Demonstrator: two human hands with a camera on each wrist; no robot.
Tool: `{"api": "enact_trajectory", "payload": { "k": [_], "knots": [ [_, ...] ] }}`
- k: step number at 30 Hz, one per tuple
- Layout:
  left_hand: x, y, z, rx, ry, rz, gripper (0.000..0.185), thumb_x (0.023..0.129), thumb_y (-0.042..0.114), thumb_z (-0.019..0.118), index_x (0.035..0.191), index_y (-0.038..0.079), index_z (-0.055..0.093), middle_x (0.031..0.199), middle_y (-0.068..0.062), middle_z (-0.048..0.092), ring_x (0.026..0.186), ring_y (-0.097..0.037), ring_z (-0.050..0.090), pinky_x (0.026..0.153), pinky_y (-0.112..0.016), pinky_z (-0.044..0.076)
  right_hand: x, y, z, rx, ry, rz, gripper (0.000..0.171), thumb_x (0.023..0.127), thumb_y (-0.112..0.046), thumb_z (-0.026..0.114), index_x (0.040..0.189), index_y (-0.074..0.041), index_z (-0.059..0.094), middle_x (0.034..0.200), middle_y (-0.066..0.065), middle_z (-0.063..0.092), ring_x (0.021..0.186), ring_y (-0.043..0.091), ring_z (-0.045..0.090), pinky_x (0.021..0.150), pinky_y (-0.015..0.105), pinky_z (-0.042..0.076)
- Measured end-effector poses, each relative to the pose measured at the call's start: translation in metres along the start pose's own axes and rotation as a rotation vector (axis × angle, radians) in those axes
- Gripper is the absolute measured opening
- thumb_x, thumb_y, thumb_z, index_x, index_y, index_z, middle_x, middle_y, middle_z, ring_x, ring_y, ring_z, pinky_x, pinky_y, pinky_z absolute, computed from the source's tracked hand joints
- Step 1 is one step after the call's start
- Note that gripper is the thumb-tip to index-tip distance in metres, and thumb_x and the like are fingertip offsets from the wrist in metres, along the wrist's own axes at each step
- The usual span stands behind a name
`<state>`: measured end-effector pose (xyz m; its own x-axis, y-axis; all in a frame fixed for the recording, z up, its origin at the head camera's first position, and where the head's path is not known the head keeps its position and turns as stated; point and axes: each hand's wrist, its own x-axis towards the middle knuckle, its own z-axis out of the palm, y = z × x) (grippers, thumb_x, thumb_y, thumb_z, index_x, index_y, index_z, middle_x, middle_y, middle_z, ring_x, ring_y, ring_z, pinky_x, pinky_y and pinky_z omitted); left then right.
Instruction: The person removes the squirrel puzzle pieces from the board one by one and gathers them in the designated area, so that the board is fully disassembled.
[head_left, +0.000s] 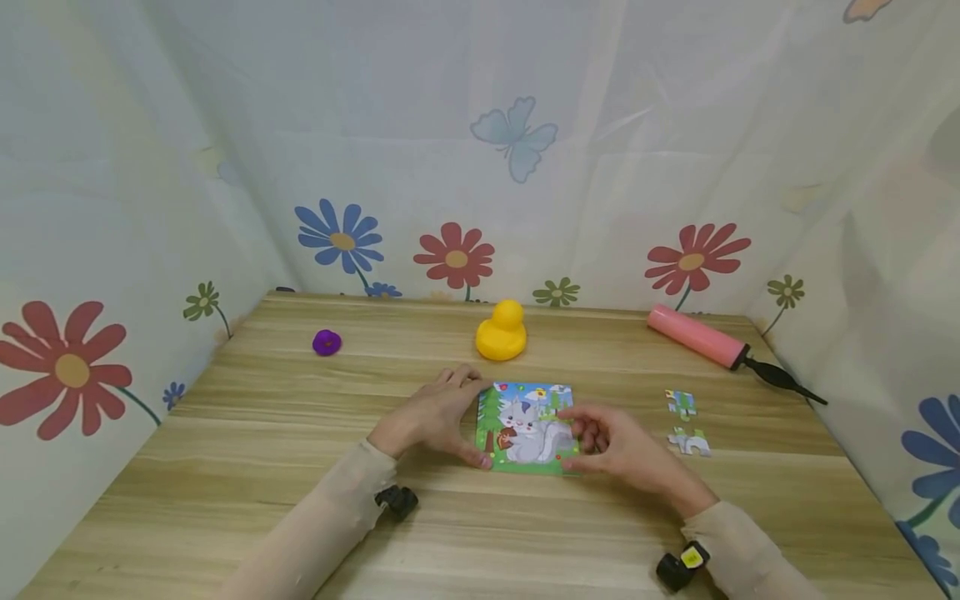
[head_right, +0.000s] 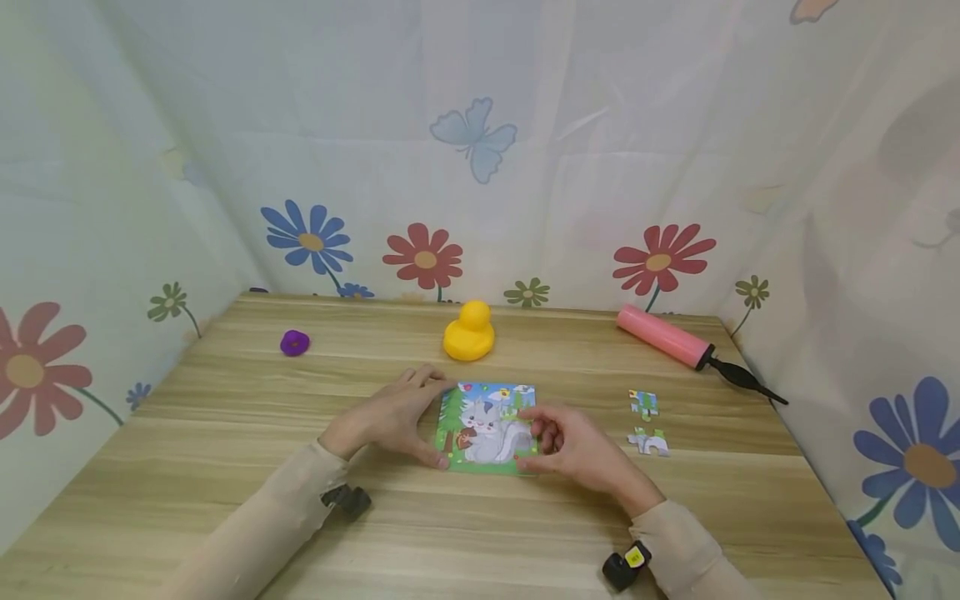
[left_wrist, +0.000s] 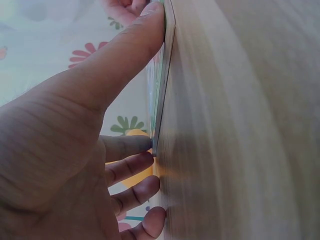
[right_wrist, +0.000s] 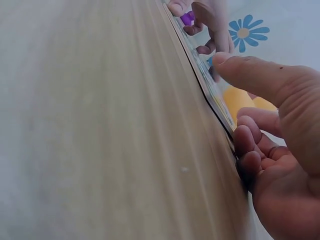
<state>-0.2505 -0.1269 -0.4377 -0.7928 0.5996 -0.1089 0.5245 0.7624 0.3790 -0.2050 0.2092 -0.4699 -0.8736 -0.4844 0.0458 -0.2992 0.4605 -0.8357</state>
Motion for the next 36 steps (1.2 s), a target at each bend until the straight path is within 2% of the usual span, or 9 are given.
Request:
{"api": "enact_trajectory", "payload": {
  "k": [9, 14, 26, 36],
  "knots": [
    [-0.0005, -0.0007, 0.0003, 0.007, 0.001, 0.001, 0.127, 0.073, 0.067, 0.099, 0.171, 0.011, 0.042, 0.170, -0.012, 0.039, 0.148, -0.035, 0.040, 0.125, -0.057, 0.042, 0.0001, -0.0001, 0.0020, -0.136, -0.020, -0.023, 0.055, 0.089, -0.030, 0.098, 0.136, -0.012, 0.076, 0.106, 0.004, 0.060, 0.090, 0.020, 0.056, 0.074, 0.024, 0.050],
    [-0.0012, -0.0010, 0.0001, 0.012, 0.000, -0.001, 0.128, 0.073, 0.069, 0.099, 0.172, 0.011, 0.041, 0.171, -0.013, 0.039, 0.148, -0.035, 0.040, 0.125, -0.058, 0.042, 0.0003, -0.0027, 0.0024, -0.170, -0.022, -0.021, 0.051, 0.089, -0.031, 0.098, 0.133, -0.014, 0.077, 0.105, 0.002, 0.060, 0.090, 0.019, 0.056, 0.075, 0.025, 0.050],
    [-0.0004, -0.0010, 0.0002, 0.008, -0.004, -0.001, 0.129, 0.073, 0.069, 0.098, 0.172, 0.012, 0.040, 0.171, -0.012, 0.038, 0.148, -0.035, 0.040, 0.125, -0.058, 0.043, -0.0001, -0.0014, 0.0038, -0.134, -0.010, -0.030, 0.055, 0.088, -0.029, 0.099, 0.134, -0.014, 0.072, 0.111, 0.002, 0.063, 0.090, 0.019, 0.057, 0.076, 0.025, 0.051],
    [0.0006, 0.0003, 0.0003, 0.008, -0.001, 0.000, 0.128, 0.073, 0.068, 0.099, 0.172, 0.012, 0.040, 0.170, -0.012, 0.039, 0.148, -0.035, 0.040, 0.125, -0.058, 0.042, -0.0006, -0.0007, 0.0029, -0.115, -0.008, -0.026, 0.049, 0.092, -0.027, 0.096, 0.134, -0.015, 0.074, 0.106, 0.002, 0.064, 0.087, 0.018, 0.057, 0.073, 0.024, 0.049]
  ]
}}
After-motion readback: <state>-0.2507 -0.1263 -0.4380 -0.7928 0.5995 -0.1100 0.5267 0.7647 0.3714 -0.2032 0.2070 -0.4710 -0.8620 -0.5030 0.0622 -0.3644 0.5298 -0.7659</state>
